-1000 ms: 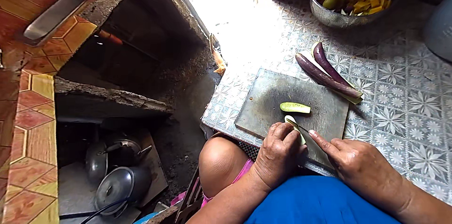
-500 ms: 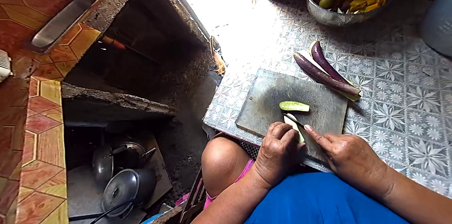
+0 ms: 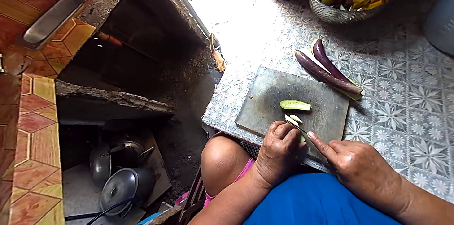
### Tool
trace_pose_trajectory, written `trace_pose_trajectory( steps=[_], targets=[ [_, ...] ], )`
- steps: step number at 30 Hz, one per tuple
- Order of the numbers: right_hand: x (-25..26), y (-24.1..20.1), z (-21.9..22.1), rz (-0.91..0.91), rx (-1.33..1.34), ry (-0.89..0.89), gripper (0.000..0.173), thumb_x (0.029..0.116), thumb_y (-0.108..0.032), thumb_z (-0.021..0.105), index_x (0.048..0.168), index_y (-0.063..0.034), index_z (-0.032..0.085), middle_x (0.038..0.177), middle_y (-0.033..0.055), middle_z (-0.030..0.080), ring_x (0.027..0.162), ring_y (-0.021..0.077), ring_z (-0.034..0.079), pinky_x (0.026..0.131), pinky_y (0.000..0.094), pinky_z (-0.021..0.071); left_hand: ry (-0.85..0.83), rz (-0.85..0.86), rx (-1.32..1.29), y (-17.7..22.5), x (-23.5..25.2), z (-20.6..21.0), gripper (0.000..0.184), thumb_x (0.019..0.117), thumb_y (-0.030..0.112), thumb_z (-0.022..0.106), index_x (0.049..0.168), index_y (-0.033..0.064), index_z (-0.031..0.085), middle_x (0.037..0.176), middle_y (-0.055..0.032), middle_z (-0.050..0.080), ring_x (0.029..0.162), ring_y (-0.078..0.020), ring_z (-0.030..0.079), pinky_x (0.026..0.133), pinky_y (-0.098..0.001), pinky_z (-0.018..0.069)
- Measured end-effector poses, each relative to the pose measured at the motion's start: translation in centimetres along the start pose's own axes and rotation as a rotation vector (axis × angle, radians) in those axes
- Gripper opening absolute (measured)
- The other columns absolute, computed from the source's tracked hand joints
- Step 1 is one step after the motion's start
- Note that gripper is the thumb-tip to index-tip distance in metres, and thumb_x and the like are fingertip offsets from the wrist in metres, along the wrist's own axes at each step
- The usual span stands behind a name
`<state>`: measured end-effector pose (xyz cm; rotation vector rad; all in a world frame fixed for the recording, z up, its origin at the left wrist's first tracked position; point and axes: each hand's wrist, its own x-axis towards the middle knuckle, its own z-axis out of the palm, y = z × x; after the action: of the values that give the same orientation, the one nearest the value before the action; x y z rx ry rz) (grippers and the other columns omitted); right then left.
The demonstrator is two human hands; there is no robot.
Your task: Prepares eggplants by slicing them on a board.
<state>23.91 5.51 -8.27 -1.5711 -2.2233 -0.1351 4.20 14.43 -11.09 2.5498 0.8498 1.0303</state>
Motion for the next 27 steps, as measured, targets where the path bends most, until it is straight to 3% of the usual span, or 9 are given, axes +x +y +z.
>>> trace_pose_trajectory(
  steps=[13,20,27],
  targets=[
    [0.0,0.5,1.5,0.069,0.144,-0.029,0.049,0.0879,-0.012,0.05,0.131,-0.002,0.07,0.063,0.007,0.064,0.047,0.0226,0.06,0.042,0.0368,0.0472,0.051,-0.015,-0.028,-0.2,-0.4,0.0,0.02,0.0855,0.026,0.081,0.088,0.0068,0.076,0.093,-0.0087,0.074,0.104,-0.0239,0.07,0.1,-0.0314,0.0539],
    [-0.2,0.2,-0.3,0.001,0.096,0.044,0.046,0.0909,-0.006,0.047,0.128,-0.0066,0.073,0.056,0.0032,0.054,0.043,0.0184,0.05,0.039,0.0316,0.0366,0.049,-0.014,-0.027,-0.3,-0.2,0.1,0.017,0.0881,0.024,0.078,0.09,0.007,0.077,0.093,-0.0082,0.075,0.105,-0.0247,0.07,0.1,-0.0325,0.0537],
    [-0.1,-0.2,-0.2,-0.013,0.007,-0.005,0.045,0.0937,-0.003,0.047,0.129,-0.0083,0.073,0.055,0.0037,0.052,0.043,0.02,0.05,0.039,0.0323,0.036,0.056,-0.013,-0.022,-0.2,0.0,0.2,0.017,0.088,0.024,0.078,0.086,0.0073,0.077,0.092,-0.007,0.075,0.104,-0.0234,0.07,0.1,-0.0313,0.0532]
  ],
)
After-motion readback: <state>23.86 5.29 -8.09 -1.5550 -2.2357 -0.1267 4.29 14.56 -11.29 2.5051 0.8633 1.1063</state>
